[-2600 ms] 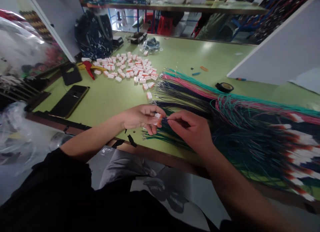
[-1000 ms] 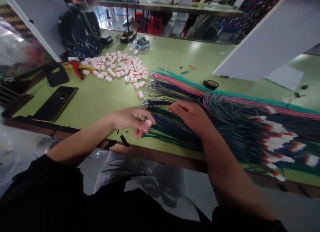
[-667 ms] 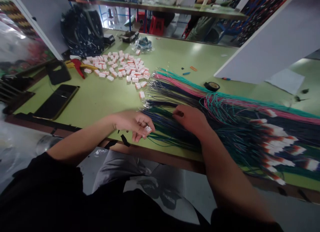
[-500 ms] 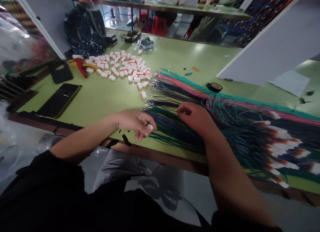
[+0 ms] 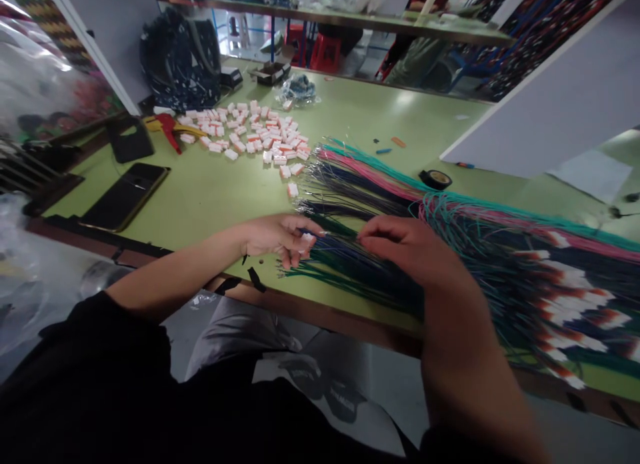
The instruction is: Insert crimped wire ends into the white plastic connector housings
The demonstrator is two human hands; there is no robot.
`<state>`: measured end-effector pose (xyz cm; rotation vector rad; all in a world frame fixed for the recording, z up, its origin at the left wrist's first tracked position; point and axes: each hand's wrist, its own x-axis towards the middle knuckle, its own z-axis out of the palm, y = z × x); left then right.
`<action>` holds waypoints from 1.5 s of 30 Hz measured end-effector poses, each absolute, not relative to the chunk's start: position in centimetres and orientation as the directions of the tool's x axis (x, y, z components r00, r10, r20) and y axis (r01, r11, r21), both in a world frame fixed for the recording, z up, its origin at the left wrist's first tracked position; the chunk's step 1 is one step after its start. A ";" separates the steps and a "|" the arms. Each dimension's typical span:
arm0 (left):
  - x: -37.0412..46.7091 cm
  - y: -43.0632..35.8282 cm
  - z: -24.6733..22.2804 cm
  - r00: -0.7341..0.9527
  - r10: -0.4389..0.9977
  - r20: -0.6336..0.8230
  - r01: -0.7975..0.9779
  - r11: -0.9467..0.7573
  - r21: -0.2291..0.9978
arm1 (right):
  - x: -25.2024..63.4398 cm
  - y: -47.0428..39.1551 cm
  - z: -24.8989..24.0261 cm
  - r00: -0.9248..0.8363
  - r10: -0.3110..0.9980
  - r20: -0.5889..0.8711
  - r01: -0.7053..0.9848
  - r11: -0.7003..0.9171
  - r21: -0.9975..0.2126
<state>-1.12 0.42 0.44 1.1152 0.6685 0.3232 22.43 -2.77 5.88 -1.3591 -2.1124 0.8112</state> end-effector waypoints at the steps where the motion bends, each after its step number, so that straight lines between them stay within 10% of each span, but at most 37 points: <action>1: -1.1 0.4 0.5 0.766 0.555 -0.325 0.075 0.424 0.903 | 21.7 -3.0 5.7 -0.405 0.909 0.098 0.596 0.344 -0.725; 7: -0.9 0.2 0.3 0.781 0.579 -0.235 -0.016 0.395 0.918 | 18.5 -3.9 4.2 -0.398 0.867 0.299 0.581 0.491 -0.649; 45: 0.3 -1.8 0.6 0.668 0.743 0.037 -0.072 0.015 0.997 | 17.5 -5.0 2.1 -0.291 0.913 0.288 0.645 0.409 -0.645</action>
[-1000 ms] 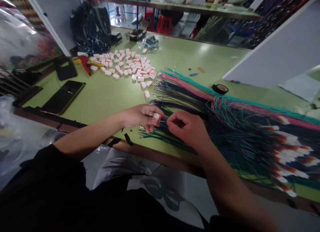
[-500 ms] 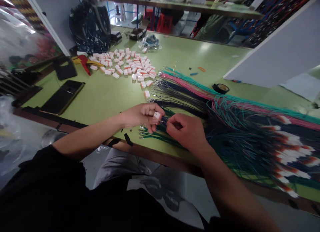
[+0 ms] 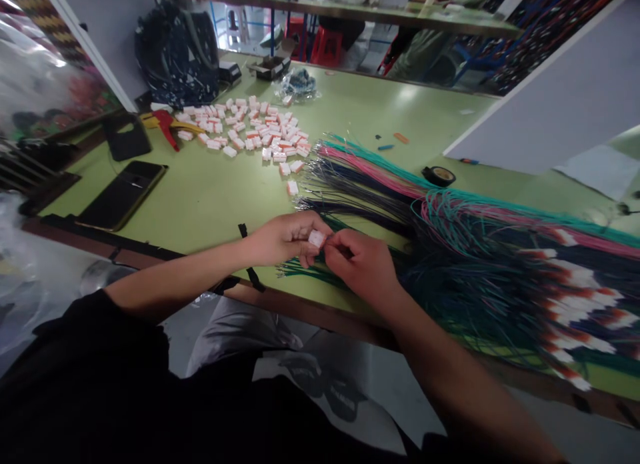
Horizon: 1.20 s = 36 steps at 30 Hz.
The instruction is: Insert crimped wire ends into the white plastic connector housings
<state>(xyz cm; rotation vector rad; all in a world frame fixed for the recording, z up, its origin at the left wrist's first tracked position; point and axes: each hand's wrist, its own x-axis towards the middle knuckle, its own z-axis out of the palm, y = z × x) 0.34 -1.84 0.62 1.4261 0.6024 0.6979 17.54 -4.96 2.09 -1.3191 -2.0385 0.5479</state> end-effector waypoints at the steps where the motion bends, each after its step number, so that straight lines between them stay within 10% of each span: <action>1: 0.4 -1.9 0.6 0.658 0.752 0.035 -0.073 0.017 0.997 | 17.6 -4.9 2.0 -0.296 0.914 0.278 0.636 0.405 -0.657; 8: 0.0 -1.1 1.1 0.734 0.671 -0.107 0.021 0.136 0.991 | 20.9 -1.9 3.5 -0.426 0.904 0.036 0.669 0.341 -0.661; 15: -0.6 -0.4 0.5 0.818 0.542 -0.195 0.059 0.257 0.965 | 21.6 2.0 1.4 -0.221 0.973 0.068 0.975 0.219 0.039; 18: -0.5 -0.5 0.3 0.816 0.537 -0.211 0.065 0.277 0.959 | 21.1 2.3 0.6 -0.246 0.965 0.093 0.963 0.232 0.139; 24: -0.4 -0.3 -0.1 0.780 0.581 -0.232 0.028 0.337 0.941 | 23.2 2.7 1.0 0.064 0.935 0.349 0.920 0.081 -0.383; 27: -0.3 -0.1 -0.6 0.757 0.609 -0.236 -0.029 0.393 0.919 | 23.0 1.8 1.5 0.063 0.915 0.399 0.691 0.248 -0.679; 32: -0.1 0.3 -1.2 0.736 0.645 -0.204 -0.132 0.433 0.892 | 20.7 -0.7 2.3 -0.385 0.876 0.290 0.540 0.469 -0.699; 36: 0.0 0.4 -0.9 0.719 0.669 -0.186 -0.171 0.431 0.886 | 20.0 -1.7 2.7 -0.418 0.862 0.287 0.520 0.486 -0.703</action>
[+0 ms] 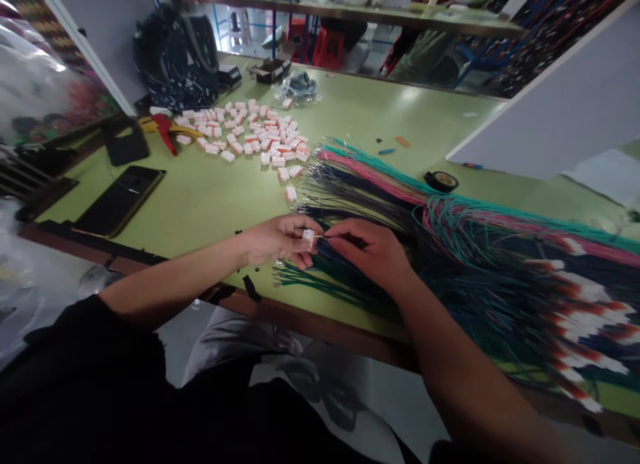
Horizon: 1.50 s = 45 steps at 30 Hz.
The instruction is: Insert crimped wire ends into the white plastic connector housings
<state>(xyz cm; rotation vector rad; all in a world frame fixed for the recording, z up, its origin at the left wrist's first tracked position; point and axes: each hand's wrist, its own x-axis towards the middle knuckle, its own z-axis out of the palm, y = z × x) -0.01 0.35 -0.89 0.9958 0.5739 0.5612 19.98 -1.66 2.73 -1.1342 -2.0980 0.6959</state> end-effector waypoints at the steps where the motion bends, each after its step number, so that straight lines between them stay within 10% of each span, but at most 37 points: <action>1: 0.0 0.3 -0.7 0.718 0.672 -0.181 -0.175 0.425 0.888 | 20.0 -1.8 2.8 -0.406 0.868 0.287 0.525 0.479 -0.703; 24: 0.9 -0.1 -0.4 0.662 0.727 -0.180 -0.154 0.367 0.917 | 18.5 -2.8 1.2 -0.334 0.893 0.301 0.788 0.440 -0.431; 33: 1.0 -0.2 -0.7 0.657 0.729 -0.192 -0.135 0.363 0.922 | 19.0 -2.3 1.2 -0.355 0.891 0.282 0.633 0.451 -0.629; 45: 1.2 -0.2 -0.7 0.630 0.752 -0.195 -0.081 0.313 0.946 | 18.7 -2.2 0.6 -0.395 0.887 0.239 0.675 0.456 -0.579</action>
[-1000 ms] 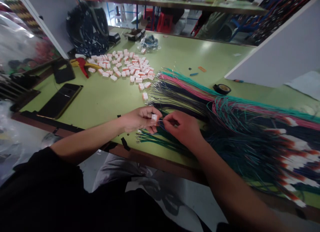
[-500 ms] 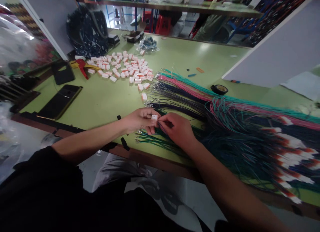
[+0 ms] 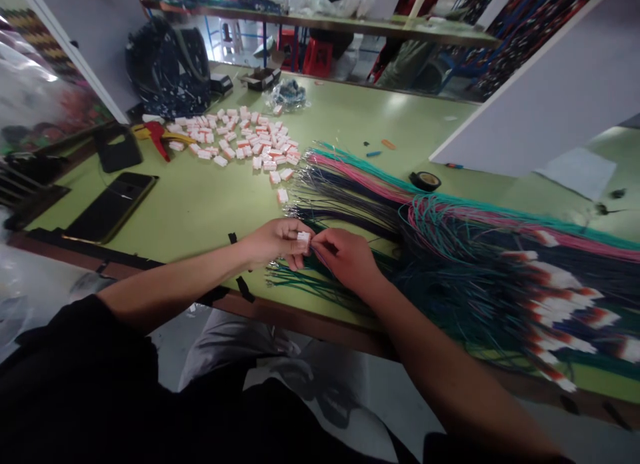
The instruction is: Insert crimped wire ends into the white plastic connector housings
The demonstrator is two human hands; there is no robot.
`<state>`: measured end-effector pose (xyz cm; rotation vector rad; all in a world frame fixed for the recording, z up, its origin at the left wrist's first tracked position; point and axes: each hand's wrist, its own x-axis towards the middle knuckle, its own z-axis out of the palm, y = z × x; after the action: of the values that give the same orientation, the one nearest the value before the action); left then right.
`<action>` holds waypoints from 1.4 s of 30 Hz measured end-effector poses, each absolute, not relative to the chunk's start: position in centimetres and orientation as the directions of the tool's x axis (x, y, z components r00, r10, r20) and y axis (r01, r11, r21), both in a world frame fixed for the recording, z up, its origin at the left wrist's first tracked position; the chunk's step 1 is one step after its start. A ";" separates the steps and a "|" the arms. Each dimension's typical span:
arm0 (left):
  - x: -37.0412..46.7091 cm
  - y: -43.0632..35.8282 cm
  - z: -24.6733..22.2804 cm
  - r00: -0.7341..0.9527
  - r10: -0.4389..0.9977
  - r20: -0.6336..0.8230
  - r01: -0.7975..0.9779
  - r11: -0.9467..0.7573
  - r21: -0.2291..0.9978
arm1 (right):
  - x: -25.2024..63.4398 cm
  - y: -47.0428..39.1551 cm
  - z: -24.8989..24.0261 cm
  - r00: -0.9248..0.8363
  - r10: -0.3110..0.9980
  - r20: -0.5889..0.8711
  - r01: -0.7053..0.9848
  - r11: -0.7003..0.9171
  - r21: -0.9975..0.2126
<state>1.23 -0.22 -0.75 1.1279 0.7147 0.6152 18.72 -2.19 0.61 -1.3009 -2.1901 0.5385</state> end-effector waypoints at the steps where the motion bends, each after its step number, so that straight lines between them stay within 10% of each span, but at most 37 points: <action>1: 1.2 -0.2 -0.7 0.627 0.753 -0.199 -0.072 0.310 0.948 | 18.7 -2.1 0.6 -0.402 0.885 0.234 0.666 0.458 -0.589; 9: 0.6 0.5 -0.7 0.663 0.726 -0.184 -0.052 0.289 0.956 | 21.3 -0.5 3.0 -0.438 0.882 0.174 0.672 0.450 -0.588; 20: 0.1 0.6 -1.0 0.783 0.597 -0.171 -0.013 0.290 0.957 | 26.0 6.1 1.7 -0.102 0.990 0.094 0.993 0.097 0.062; 31: 0.2 0.8 -1.5 0.772 0.606 -0.193 -0.031 0.339 0.940 | 27.4 6.1 1.6 0.222 0.935 0.277 0.906 -0.093 -0.412; 36: 0.3 0.9 -1.7 0.717 0.673 -0.184 -0.099 0.359 0.928 | 25.0 3.9 1.8 -0.137 0.957 0.257 0.644 0.283 -0.711; 42: 0.6 1.3 -1.6 0.650 0.741 -0.166 -0.175 0.360 0.917 | 21.3 1.2 2.6 -0.494 0.841 0.222 0.557 0.502 -0.662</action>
<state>0.60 1.26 -1.60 1.0441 0.6372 0.6449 21.30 1.24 2.61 -1.1435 -2.2181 0.7080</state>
